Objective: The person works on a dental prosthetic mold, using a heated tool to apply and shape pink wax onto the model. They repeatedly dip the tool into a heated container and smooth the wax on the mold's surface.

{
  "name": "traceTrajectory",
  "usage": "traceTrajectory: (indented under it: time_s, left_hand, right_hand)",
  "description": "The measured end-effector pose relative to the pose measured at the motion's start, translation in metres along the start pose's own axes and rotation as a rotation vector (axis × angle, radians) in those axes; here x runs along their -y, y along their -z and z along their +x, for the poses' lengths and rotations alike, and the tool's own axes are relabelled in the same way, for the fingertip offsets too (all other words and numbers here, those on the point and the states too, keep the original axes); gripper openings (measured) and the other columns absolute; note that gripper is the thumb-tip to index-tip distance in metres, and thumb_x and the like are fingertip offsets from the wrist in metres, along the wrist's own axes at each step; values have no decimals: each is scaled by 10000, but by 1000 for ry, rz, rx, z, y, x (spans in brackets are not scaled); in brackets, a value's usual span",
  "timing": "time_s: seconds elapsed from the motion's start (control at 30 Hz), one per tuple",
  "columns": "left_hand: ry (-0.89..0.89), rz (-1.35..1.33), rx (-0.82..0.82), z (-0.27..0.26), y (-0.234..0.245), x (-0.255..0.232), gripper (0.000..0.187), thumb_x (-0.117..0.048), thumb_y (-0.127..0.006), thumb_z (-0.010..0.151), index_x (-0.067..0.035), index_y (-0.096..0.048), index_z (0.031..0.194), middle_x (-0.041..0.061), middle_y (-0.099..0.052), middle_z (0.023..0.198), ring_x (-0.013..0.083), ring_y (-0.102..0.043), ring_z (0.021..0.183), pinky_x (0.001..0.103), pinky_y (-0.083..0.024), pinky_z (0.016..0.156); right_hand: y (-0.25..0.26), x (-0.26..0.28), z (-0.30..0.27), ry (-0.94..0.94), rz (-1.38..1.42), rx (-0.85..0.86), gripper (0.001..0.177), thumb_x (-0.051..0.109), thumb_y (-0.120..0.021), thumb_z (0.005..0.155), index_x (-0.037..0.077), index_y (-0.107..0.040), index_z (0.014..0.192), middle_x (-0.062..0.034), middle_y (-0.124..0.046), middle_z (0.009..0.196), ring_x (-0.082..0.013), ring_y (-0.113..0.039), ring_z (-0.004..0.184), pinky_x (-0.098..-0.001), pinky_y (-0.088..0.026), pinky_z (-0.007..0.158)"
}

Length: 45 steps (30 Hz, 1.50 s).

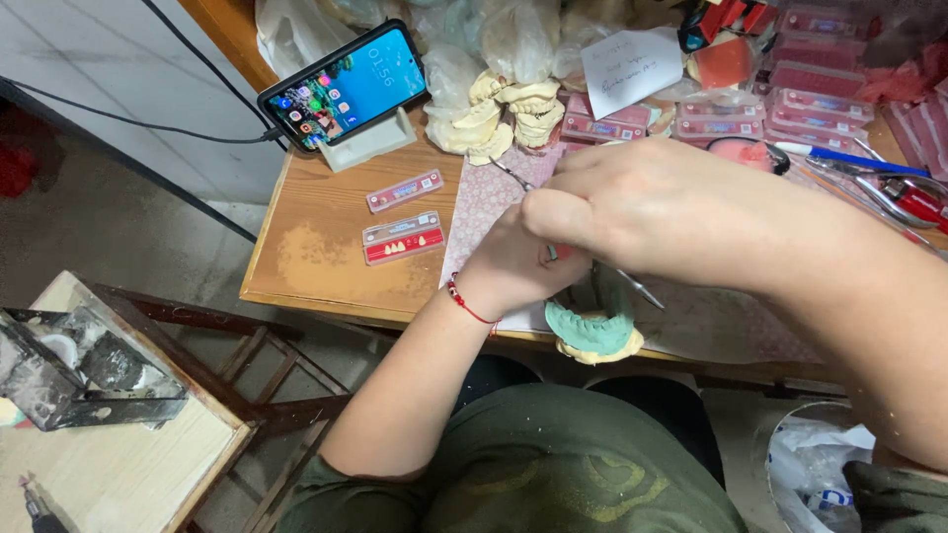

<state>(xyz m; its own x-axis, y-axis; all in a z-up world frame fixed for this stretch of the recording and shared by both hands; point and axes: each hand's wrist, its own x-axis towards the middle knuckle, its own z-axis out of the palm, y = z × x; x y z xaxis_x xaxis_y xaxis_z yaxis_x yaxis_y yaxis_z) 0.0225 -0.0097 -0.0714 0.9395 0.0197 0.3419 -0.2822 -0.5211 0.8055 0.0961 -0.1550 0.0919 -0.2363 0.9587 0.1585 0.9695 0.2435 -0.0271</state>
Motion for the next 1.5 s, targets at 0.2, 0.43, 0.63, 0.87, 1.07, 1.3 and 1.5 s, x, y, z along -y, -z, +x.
traceTrajectory:
  time_s: [0.2,0.43,0.63,0.87,1.07,1.3,1.5]
  left_hand:
    - [-47,-76,7,2,11,-19,201,-190,-598,871,-177,-675,1056,55,-774,1051,250,-749,987,352,-549,853]
    - [-53,-117,45,1,20,-37,408,-126,-689,841,-181,-612,1239,8,-716,1238,191,-716,1112,308,-520,985]
    - [15,-53,11,2,17,-41,392,-144,-677,811,-171,-606,1195,0,-732,1147,196,-725,1013,309,-529,896]
    - [55,-62,27,3,16,-40,393,-133,-693,825,-155,-603,1207,8,-723,1117,174,-696,919,304,-529,833]
    - [101,-54,35,2,15,-38,405,-153,-690,811,-180,-605,1207,-18,-718,1061,148,-651,801,291,-512,774]
    - [102,-2,30,1,15,-36,435,-186,-707,810,-187,-591,1229,-24,-722,1098,170,-682,894,303,-511,845]
    - [163,25,92,-1,21,-37,491,-287,-749,849,-194,-533,1280,12,-711,1199,194,-700,1035,322,-508,917]
  right_hand:
    - [16,-11,-9,-256,54,51,130,98,-609,879,107,-480,872,-54,-475,723,-242,-465,606,-403,-390,529]
    - [27,-45,-106,-479,386,-453,294,50,-638,1036,14,-380,899,-209,-722,1056,-286,-773,1058,-316,-588,823]
    - [-4,-68,-159,-791,369,-414,357,39,-764,986,36,-408,996,-153,-729,1053,-206,-717,1022,-303,-532,861]
    - [-23,-76,-157,-972,331,-351,404,60,-838,872,104,-447,964,-20,-725,944,-144,-652,859,-321,-483,819]
    - [-28,-77,-162,-911,384,-332,308,-50,-715,875,93,-447,930,-55,-762,1000,-156,-739,976,-323,-529,828]
    - [-34,-71,-181,-861,455,-602,201,-87,-504,924,81,-422,995,-119,-728,1065,-192,-692,1020,-332,-540,907]
    - [-29,-18,-204,-961,881,-938,668,-183,-412,880,-2,-468,1520,-178,-573,1251,-258,-648,991,-298,-518,857]
